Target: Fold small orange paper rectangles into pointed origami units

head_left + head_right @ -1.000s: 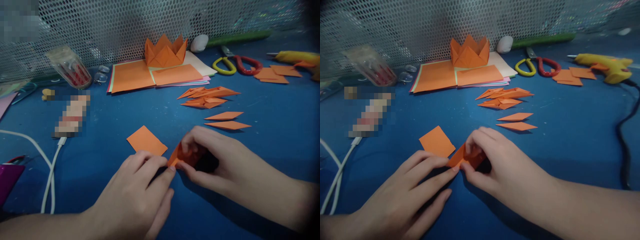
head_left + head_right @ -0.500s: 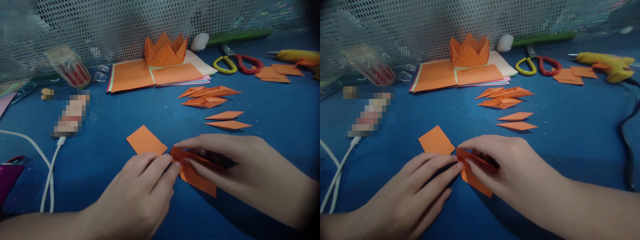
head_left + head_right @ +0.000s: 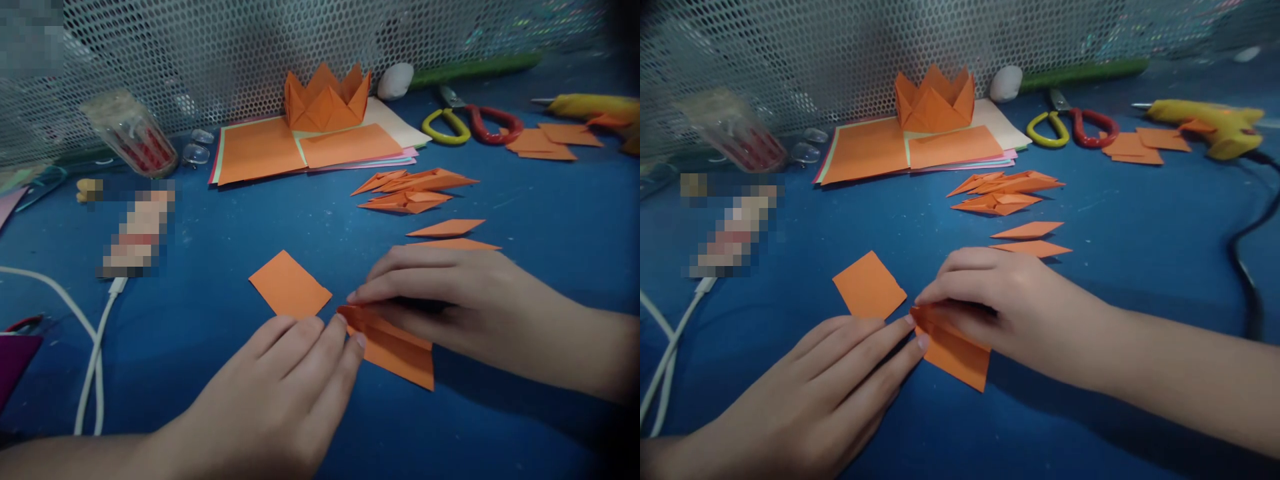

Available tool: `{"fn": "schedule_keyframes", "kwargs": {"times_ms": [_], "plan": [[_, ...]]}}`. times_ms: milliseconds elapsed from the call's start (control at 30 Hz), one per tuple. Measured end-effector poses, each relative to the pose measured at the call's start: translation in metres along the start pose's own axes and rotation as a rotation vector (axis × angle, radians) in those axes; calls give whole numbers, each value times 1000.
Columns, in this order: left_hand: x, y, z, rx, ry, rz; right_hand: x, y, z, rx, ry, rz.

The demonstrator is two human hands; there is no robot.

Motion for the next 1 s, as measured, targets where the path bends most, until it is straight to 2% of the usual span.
{"fn": "schedule_keyframes", "kwargs": {"times_ms": [233,400,633,800,1000], "plan": [[0,-10,-2,-58,7,-93,2,9,-9,186,242,105],[-1,-9,-3,-90,9,-76,-2,11,-7,273,362,103],[-1,-4,-2,-73,3,15,-3,14,-11,268,397,163],[3,3,0,-54,15,27,-5,17,-10,315,468,110],[2,0,0,-69,31,34,-9,14,-5,417,498,50]]}}
Point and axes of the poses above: each hand's wrist, its own x-axis away from the middle knuckle, its own y-axis out of the back of the hand, z = x × y, the point moved 1 cm from there along -x, towards the middle knuckle, and after that the axes turned 3 degrees about -y, right-handed, at the moved point
